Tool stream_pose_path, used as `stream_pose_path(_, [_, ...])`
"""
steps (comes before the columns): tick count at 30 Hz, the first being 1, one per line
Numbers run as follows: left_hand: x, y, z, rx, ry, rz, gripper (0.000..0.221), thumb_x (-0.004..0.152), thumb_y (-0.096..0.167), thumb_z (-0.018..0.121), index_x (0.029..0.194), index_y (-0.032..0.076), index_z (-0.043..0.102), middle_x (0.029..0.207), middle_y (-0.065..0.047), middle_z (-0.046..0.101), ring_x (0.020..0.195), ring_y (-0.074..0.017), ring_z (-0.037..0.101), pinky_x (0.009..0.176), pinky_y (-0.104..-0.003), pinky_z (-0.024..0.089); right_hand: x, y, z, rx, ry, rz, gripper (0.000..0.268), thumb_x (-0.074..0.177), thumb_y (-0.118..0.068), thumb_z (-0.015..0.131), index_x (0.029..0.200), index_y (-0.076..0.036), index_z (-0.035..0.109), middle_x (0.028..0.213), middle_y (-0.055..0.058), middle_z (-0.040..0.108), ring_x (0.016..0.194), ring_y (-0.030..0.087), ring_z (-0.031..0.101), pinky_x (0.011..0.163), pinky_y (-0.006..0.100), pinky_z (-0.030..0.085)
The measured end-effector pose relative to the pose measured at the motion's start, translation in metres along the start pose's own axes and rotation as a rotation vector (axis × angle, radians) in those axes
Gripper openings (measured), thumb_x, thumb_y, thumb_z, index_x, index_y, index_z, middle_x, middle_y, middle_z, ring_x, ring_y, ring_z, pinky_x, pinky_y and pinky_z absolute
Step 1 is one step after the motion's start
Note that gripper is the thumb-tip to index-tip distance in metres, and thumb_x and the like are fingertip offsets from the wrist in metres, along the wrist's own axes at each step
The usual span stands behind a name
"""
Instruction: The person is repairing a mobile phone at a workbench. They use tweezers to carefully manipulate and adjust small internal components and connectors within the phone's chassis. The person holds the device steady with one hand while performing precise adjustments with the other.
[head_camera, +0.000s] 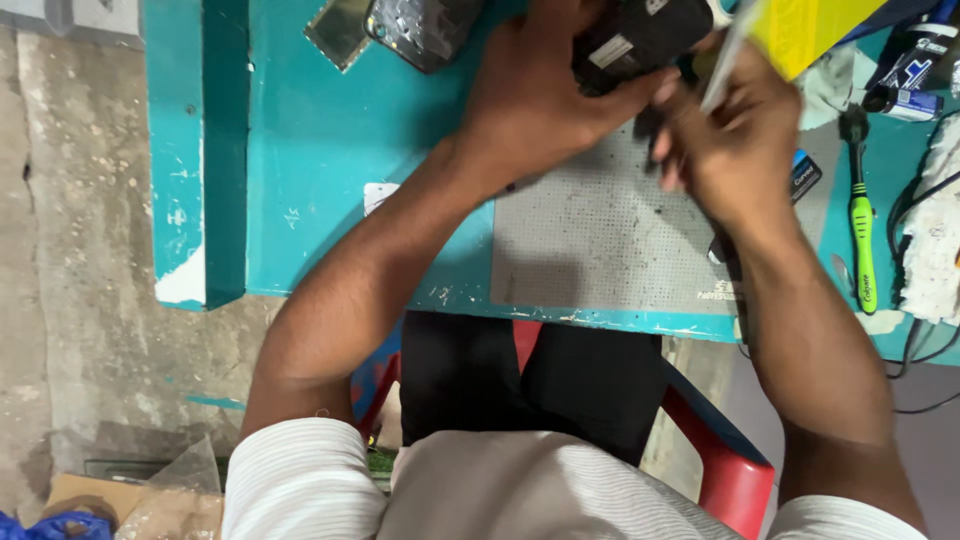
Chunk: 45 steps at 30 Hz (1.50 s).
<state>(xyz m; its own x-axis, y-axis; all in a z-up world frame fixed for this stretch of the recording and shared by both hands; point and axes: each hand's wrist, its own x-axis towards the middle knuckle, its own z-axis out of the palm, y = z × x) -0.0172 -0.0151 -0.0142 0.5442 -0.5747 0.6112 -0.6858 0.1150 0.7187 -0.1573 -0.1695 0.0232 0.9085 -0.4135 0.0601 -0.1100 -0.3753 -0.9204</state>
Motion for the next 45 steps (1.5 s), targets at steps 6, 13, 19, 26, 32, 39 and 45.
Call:
stream_pose_path(6, [0.003, 0.012, 0.001, -0.291, -0.001, -0.063, 0.057, 0.097, 0.026, 0.086, 0.126, 0.008, 0.041, 0.096, -0.009, 0.070, 0.083, -0.0185, 0.078, 0.069, -0.028, 0.064, -0.005, 0.011, 0.009, -0.661, -0.193, -0.251, 0.022, 0.091, -0.017, 0.079, 0.105, -0.002, 0.070, 0.068, 0.012, 0.066, 0.057, 0.026, 0.066, 0.056, 0.040, 0.053])
stream_pose_path(13, [0.000, 0.010, 0.002, -0.853, -0.113, -0.319, 0.049, 0.113, 0.015, 0.069, 0.144, 0.010, 0.032, 0.097, -0.009, 0.069, 0.075, -0.0154, 0.070, 0.066, -0.028, 0.060, -0.008, -0.002, -0.001, -0.821, -0.236, -0.516, 0.028, 0.093, -0.028, 0.084, 0.104, -0.004, 0.075, 0.076, 0.012, 0.069, 0.066, 0.030, 0.068, 0.064, 0.041, 0.056])
stream_pose_path(19, [0.002, 0.010, -0.006, -0.969, -0.092, -0.199, 0.030, 0.119, 0.019, 0.050, 0.142, 0.014, 0.031, 0.112, -0.013, 0.065, 0.084, -0.0197, 0.069, 0.077, -0.031, 0.061, -0.010, -0.002, -0.003, -0.634, -0.096, -0.624, 0.021, 0.093, -0.019, 0.089, 0.100, -0.002, 0.079, 0.067, 0.009, 0.068, 0.056, 0.020, 0.065, 0.054, 0.034, 0.051])
stream_pose_path(26, [0.007, 0.009, -0.005, -0.976, -0.016, -0.266, 0.031, 0.114, 0.023, 0.048, 0.137, 0.012, 0.030, 0.111, -0.016, 0.063, 0.082, -0.0215, 0.071, 0.067, -0.030, 0.059, -0.013, 0.022, -0.013, -0.411, -0.029, -0.847, 0.010, 0.098, -0.005, 0.084, 0.099, 0.004, 0.079, 0.065, 0.007, 0.067, 0.052, 0.013, 0.061, 0.048, 0.029, 0.044])
stream_pose_path(32, [0.003, 0.001, 0.007, -0.988, 0.005, -0.235, 0.029, 0.115, 0.021, 0.051, 0.132, 0.010, 0.031, 0.111, -0.018, 0.062, 0.083, -0.0239, 0.068, 0.077, -0.035, 0.060, -0.009, 0.026, 0.003, -0.281, -0.177, -1.031, 0.012, 0.094, -0.008, 0.076, 0.094, 0.004, 0.079, 0.063, 0.010, 0.071, 0.045, 0.012, 0.059, 0.040, 0.027, 0.043])
stream_pose_path(39, [0.003, -0.006, 0.010, -0.906, 0.020, -0.217, 0.034, 0.113, 0.024, 0.053, 0.134, 0.009, 0.031, 0.110, -0.016, 0.062, 0.083, -0.0210, 0.065, 0.078, -0.034, 0.059, -0.039, -0.071, 0.012, 0.125, -0.349, -0.938, 0.016, 0.096, -0.012, 0.071, 0.105, 0.001, 0.074, 0.084, 0.012, 0.076, 0.066, 0.019, 0.074, 0.057, 0.031, 0.060])
stream_pose_path(45, [0.006, -0.008, 0.012, -0.839, 0.005, -0.078, 0.031, 0.113, 0.031, 0.053, 0.129, 0.008, 0.041, 0.105, -0.012, 0.064, 0.074, -0.0199, 0.067, 0.071, -0.034, 0.061, -0.100, -0.150, -0.023, 0.143, -0.707, -0.334, 0.023, 0.094, -0.011, 0.078, 0.115, -0.002, 0.074, 0.091, 0.006, 0.079, 0.079, 0.014, 0.081, 0.067, 0.027, 0.066])
